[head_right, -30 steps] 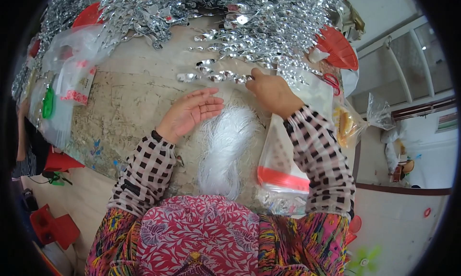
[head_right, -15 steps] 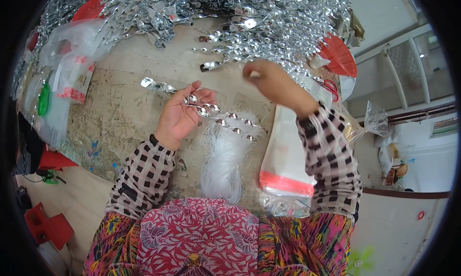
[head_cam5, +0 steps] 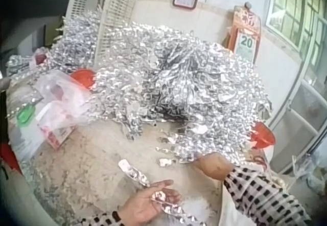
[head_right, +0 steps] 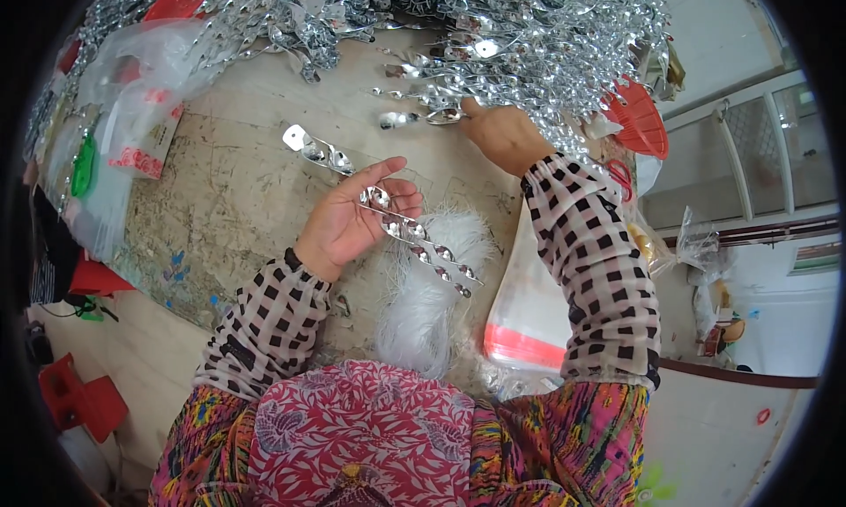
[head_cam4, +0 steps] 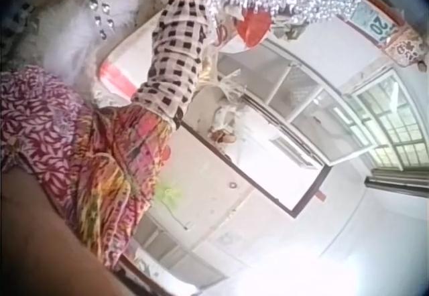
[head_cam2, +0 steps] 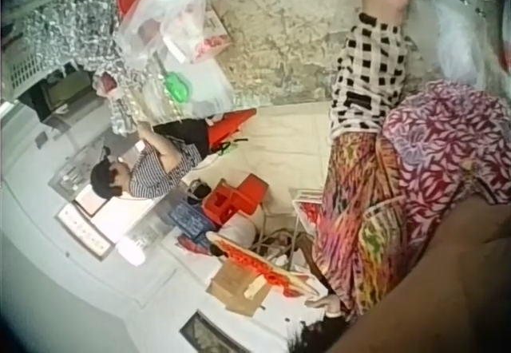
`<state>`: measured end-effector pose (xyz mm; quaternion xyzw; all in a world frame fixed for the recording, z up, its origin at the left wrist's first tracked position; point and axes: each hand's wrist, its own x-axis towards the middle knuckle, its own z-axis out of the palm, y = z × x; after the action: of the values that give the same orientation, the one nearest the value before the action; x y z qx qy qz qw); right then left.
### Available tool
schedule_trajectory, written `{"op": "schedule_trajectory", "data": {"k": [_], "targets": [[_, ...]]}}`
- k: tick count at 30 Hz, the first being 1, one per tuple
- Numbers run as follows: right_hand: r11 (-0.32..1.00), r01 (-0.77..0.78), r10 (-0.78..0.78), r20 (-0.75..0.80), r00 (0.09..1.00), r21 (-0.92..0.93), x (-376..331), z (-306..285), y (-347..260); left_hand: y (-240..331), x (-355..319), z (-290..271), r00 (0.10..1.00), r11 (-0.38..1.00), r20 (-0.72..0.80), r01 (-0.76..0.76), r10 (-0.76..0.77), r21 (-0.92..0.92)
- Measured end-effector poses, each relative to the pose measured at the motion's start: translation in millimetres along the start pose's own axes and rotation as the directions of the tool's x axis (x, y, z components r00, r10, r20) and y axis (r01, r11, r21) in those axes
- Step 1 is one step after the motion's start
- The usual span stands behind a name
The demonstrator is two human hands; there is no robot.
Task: Packaging and sorting silver decorative chains into clear plastic bags at a workshop table.
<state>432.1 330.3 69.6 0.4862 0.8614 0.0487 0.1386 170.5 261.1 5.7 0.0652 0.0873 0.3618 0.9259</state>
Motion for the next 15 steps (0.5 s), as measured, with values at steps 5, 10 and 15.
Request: {"op": "schedule_trajectory", "data": {"k": [5, 10, 15], "targets": [[0.994, 0.053, -0.041, -0.134, 0.990, 0.093, -12, -38, -33, -1, -2, 5, 1.000, 0.999, 0.001, -0.011, 0.011, 0.050], [0.961, 0.088, -0.034, -0.204, 0.978, 0.262, -35, -58, -73, -6, 0, 3, 1.000, 0.999, 0.015, -0.020, 0.019, 0.036], [0.765, 0.176, -0.018, -0.252, 0.968, 0.619, -39, -55, -102, -7, 0, 5, 0.997, 0.999, 0.072, 0.007, -0.010, 0.039]]}}
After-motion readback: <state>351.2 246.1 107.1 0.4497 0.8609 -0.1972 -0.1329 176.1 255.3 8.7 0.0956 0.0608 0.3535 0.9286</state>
